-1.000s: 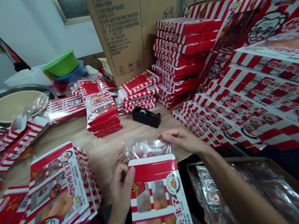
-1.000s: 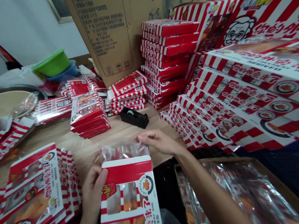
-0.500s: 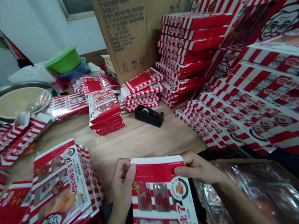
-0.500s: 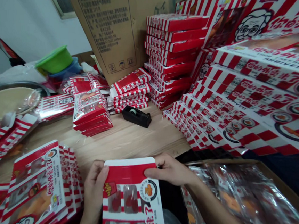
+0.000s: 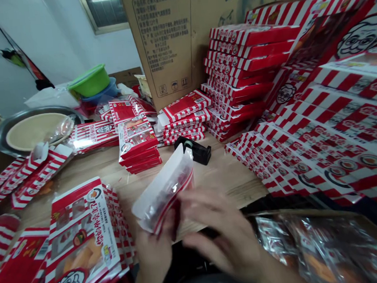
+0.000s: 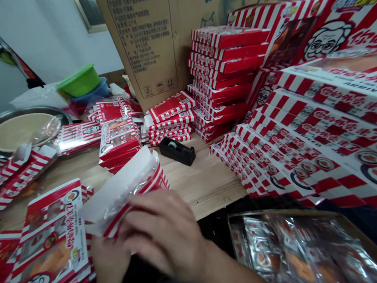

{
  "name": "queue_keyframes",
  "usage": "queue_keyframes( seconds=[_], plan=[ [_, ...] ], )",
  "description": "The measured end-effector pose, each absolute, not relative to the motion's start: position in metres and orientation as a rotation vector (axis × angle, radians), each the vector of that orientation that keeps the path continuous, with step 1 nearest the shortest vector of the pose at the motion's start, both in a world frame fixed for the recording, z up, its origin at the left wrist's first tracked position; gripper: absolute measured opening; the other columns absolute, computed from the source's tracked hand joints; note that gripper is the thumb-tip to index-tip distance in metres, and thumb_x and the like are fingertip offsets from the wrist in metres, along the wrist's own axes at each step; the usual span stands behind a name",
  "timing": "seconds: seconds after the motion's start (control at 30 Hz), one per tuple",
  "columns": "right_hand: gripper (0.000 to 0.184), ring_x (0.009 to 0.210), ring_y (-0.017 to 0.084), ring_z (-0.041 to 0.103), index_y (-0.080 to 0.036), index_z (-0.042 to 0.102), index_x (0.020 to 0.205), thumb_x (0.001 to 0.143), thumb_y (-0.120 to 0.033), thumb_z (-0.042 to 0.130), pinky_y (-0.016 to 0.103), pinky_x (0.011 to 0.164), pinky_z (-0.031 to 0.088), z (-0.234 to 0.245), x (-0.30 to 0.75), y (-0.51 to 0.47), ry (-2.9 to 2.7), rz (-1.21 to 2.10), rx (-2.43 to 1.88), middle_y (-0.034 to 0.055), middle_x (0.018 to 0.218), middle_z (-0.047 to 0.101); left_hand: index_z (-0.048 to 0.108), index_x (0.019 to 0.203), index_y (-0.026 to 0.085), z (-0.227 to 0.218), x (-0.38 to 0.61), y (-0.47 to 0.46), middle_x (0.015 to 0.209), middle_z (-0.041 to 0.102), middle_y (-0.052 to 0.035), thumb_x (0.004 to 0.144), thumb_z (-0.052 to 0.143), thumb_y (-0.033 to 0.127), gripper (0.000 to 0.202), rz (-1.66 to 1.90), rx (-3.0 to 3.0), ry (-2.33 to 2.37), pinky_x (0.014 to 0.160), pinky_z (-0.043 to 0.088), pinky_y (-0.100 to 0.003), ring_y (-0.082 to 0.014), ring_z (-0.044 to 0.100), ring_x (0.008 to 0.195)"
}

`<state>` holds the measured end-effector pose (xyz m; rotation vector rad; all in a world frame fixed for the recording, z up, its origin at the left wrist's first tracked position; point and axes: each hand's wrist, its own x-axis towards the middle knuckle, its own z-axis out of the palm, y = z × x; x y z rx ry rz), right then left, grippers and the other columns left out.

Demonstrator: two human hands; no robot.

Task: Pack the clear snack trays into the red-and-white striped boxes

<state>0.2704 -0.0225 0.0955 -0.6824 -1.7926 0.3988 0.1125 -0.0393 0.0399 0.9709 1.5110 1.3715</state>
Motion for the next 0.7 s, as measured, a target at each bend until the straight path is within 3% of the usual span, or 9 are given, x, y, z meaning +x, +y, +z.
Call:
queue_keyframes(
  seconds=[0.07,0.13,0.27,0.37,0.47,0.6,0.7],
  plan=[
    [0.035,0.112,0.019,0.055,-0.029,0.055,0.115,0.085,-0.014,0.062,0.036,0.099,0.043,0.082,0.277,-0.011,-1.559,0.312,-0.820,0.0053,0.117,0.060,0.064,0.092,0.020,0.029,0.097,-0.029,0.095,0.069,-0.0064,0.066,0.074,0.037,0.033,1.476,0.977,1.655,0.095,0.045,-0.035,-0.0286,0.062,0.101],
    [0.032,0.114,0.018,0.054,-0.029,0.056,0.112,0.084,-0.013,0.061,0.037,0.101,0.042,0.069,0.279,0.001,-1.311,0.490,-0.903,0.0045,0.120,0.058,0.063,0.085,0.020,0.018,0.088,-0.020,0.083,0.069,-0.0047,0.063,0.075,0.037,0.030,1.549,1.036,1.749,0.088,0.048,-0.034,-0.0272,0.065,0.088],
    [0.022,0.091,0.014,0.066,-0.027,0.057,0.103,0.083,-0.020,0.063,0.026,0.079,0.054,0.051,0.268,0.009,-1.110,0.823,-0.881,0.0016,0.099,0.068,0.059,0.073,0.021,0.008,0.095,-0.011,0.067,0.065,-0.0027,0.060,0.073,0.033,0.022,1.602,1.043,1.817,0.083,0.049,-0.033,-0.0282,0.063,0.087],
    [0.019,0.093,0.016,0.067,-0.028,0.059,0.099,0.083,-0.020,0.064,0.027,0.079,0.054,0.040,0.259,0.002,-1.072,0.679,-0.890,0.0019,0.098,0.070,0.060,0.077,0.020,0.018,0.105,-0.008,0.076,0.065,-0.0039,0.069,0.063,0.036,0.017,1.670,1.028,1.819,0.085,0.048,-0.033,-0.0282,0.060,0.098],
    [0.021,0.100,0.019,0.065,-0.027,0.063,0.104,0.086,-0.016,0.059,0.032,0.084,0.053,0.035,0.263,-0.001,-1.237,0.489,-0.882,0.0044,0.105,0.069,0.063,0.087,0.019,0.036,0.112,-0.008,0.088,0.066,-0.0027,0.080,0.051,0.033,0.020,1.777,1.125,1.704,0.084,0.047,-0.031,-0.0232,0.060,0.095],
    [0.020,0.090,0.017,0.065,-0.025,0.067,0.093,0.087,-0.011,0.054,0.028,0.077,0.053,0.041,0.276,0.005,-1.495,0.451,-0.859,0.0029,0.093,0.069,0.067,0.096,0.020,0.052,0.111,-0.006,0.088,0.068,-0.0006,0.080,0.055,0.026,0.020,1.766,1.121,1.447,0.082,0.047,-0.027,-0.0193,0.062,0.090],
    [0.020,0.081,0.014,0.065,-0.026,0.067,0.089,0.091,-0.015,0.051,0.023,0.072,0.052,0.050,0.278,0.009,-1.447,0.695,-0.885,0.0003,0.089,0.070,0.071,0.094,0.020,0.052,0.101,-0.005,0.087,0.071,-0.0039,0.081,0.054,0.044,0.032,1.696,1.028,1.179,0.081,0.052,-0.034,-0.0239,0.065,0.089]
  ],
)
